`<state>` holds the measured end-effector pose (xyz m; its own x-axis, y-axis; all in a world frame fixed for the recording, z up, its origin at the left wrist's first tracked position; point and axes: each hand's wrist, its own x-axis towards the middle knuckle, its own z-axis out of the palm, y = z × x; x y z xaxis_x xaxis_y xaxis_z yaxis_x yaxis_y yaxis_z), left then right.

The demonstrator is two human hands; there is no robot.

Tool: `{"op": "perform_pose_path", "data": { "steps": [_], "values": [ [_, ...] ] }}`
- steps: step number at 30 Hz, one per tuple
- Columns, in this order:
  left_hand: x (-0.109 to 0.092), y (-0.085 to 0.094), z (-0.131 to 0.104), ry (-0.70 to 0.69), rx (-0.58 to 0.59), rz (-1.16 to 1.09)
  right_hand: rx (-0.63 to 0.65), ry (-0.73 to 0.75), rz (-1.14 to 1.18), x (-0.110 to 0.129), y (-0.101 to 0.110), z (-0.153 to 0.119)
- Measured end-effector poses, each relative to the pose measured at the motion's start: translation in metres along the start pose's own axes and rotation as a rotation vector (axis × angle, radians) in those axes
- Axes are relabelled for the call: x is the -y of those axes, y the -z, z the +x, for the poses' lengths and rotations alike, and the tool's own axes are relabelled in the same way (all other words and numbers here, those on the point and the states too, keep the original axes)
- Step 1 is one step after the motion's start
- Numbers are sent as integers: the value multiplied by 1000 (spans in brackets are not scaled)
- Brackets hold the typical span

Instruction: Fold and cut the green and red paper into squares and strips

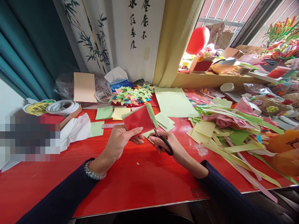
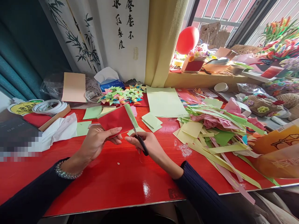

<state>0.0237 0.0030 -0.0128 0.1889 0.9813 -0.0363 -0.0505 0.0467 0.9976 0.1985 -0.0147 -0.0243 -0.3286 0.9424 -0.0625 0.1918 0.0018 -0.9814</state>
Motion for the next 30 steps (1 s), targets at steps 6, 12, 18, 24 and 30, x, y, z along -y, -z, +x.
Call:
{"op": "perform_pose_path", "data": {
  "steps": [6, 12, 18, 24, 30],
  "values": [
    [1, 1, 0, 19, 19, -3, -4, 30, -11, -1, 1, -1],
    [2, 2, 1, 30, 41, 16, -10, 13, -8, -3, 1, 1],
    [2, 1, 1, 38, 40, 5, -20, 41, 7, -5, 0, 1],
    [3, 0, 1, 49, 62, 19, -33, 18, 1, -4, 1, 1],
    [4, -1, 0, 56, 68, -1, -54, 31, 36, -3, 0, 0]
  ]
}}
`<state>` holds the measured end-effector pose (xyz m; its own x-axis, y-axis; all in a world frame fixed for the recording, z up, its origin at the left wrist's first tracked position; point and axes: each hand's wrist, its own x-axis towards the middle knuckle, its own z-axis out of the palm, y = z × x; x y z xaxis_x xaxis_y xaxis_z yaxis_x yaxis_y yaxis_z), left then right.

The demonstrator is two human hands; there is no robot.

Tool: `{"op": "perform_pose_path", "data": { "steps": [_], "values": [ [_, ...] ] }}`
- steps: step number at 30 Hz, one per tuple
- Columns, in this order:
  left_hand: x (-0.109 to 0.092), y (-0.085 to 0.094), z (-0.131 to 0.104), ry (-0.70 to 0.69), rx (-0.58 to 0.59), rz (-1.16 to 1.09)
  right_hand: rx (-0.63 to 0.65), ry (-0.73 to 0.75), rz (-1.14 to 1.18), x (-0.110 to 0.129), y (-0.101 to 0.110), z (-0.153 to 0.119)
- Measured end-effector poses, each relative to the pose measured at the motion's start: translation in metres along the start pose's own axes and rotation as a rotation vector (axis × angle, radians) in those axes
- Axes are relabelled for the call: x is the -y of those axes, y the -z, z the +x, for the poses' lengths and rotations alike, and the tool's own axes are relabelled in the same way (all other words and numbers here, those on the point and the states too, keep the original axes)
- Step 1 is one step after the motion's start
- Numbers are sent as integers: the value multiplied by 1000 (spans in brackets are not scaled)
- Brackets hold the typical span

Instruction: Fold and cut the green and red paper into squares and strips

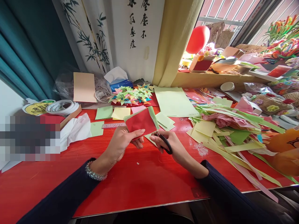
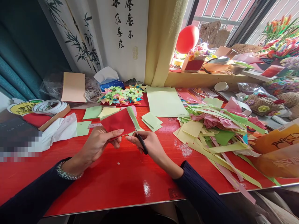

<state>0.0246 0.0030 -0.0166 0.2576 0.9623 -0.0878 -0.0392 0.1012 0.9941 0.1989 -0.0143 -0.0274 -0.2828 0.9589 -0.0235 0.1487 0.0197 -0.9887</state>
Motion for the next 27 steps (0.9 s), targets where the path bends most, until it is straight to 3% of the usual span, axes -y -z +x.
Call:
{"op": "perform_pose_path", "data": {
  "steps": [7, 13, 27],
  "values": [
    [1, 1, 1, 1, 49, 12, 3, -32, -8, -1, 2, 2],
    [1, 0, 0, 18, 28, 2, -46, -38, 124, -5, -1, 3],
    [2, -3, -2, 55, 47, 16, -27, -54, 114, -1, 2, 2]
  ]
}}
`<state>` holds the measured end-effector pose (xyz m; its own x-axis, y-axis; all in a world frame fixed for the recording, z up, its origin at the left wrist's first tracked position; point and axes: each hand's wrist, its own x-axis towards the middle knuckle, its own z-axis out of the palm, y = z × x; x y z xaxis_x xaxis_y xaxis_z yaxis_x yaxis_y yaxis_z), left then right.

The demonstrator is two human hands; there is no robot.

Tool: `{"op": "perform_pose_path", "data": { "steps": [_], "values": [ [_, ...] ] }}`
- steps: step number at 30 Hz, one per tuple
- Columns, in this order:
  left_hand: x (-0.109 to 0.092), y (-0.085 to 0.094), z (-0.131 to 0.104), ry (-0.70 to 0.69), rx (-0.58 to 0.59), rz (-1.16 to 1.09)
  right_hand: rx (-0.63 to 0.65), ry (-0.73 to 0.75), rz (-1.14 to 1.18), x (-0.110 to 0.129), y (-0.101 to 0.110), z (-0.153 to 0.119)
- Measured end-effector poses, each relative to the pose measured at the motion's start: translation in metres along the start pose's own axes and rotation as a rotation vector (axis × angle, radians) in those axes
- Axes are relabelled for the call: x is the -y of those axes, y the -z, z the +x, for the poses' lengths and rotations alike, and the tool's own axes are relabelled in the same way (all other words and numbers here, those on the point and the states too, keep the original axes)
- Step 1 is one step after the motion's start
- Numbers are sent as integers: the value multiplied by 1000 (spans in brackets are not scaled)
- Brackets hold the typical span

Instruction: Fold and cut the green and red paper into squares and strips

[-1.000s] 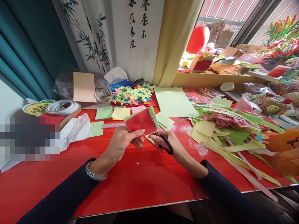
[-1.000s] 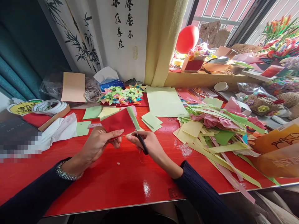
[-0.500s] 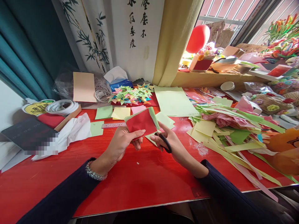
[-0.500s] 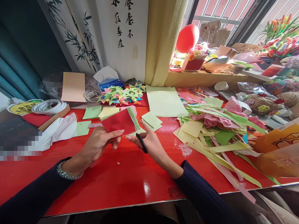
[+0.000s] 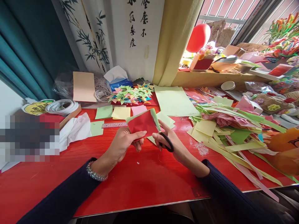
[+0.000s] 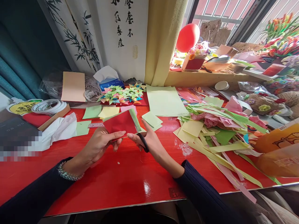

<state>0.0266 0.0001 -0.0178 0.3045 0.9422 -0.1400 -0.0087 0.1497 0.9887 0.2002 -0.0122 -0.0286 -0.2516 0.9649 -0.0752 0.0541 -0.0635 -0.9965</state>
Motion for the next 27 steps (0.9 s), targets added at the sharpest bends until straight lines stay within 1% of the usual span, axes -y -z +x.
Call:
{"op": "perform_pose_path", "data": {
  "steps": [7, 13, 17, 20, 24, 27],
  "values": [
    [2, -1, 1, 19, -8, -22, -21, -2, 13, 1, 0, 0],
    [1, -2, 0, 17, 13, -18, -1, -58, -12, 6, 0, 1],
    [3, -2, 0, 15, 14, -43, -27, -33, 2, 5, -1, 0],
    [3, -3, 0, 14, 11, -43, -22, -21, 20, 4, -1, 0],
    [1, -4, 0, 58, 13, -21, -16, -56, 16, 5, 0, 1],
    [1, -4, 0, 75, 18, -33, -27, -42, 8, 6, 0, 1]
  ]
}}
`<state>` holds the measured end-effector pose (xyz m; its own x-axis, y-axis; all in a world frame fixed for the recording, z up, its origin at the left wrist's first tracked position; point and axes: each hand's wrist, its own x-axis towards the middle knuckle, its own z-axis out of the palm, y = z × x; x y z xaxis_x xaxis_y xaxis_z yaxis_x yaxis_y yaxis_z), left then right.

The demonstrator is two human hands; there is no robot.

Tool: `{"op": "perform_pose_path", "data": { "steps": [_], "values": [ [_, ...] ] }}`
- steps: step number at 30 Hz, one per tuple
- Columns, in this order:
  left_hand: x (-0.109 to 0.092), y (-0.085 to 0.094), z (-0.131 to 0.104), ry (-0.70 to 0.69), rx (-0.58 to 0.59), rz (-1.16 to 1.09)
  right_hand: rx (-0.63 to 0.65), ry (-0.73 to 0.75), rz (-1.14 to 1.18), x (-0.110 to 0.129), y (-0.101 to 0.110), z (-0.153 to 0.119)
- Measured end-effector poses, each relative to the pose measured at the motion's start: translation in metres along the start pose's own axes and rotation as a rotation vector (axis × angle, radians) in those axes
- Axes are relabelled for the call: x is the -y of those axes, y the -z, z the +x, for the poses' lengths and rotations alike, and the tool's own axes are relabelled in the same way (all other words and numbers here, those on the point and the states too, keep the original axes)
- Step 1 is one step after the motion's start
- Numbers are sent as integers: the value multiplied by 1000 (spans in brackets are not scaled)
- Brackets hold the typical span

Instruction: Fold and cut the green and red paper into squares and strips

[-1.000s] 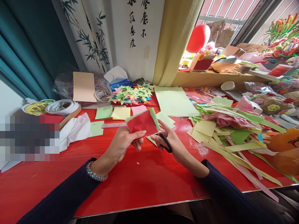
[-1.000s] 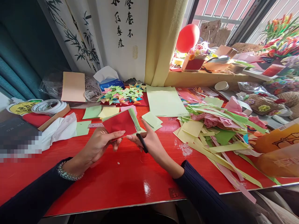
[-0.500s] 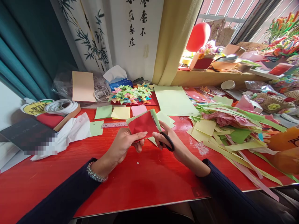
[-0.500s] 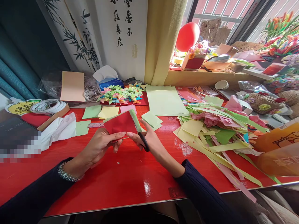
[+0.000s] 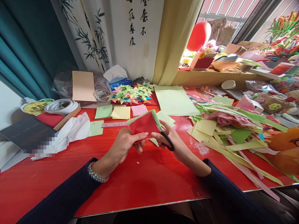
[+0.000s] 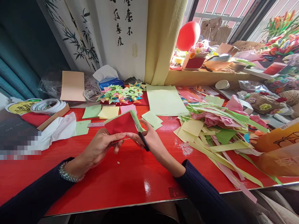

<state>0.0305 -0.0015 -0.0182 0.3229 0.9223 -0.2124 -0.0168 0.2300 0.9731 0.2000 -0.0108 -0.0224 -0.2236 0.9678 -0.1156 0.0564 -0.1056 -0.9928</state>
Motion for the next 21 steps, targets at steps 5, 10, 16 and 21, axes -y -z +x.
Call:
{"op": "perform_pose_path", "data": {
  "steps": [5, 10, 16, 21],
  "values": [
    [1, 0, 1, -9, 1, -10, 1, -4, 4, 1, 0, 0],
    [1, -2, 0, -12, 14, -8, 5, 7, 17, -3, 1, 0],
    [2, -2, 0, -32, 25, -10, -3, -6, 12, -2, 1, 0],
    [5, -2, 0, -30, 32, 26, -16, -9, -4, 0, 0, -2]
  ]
}}
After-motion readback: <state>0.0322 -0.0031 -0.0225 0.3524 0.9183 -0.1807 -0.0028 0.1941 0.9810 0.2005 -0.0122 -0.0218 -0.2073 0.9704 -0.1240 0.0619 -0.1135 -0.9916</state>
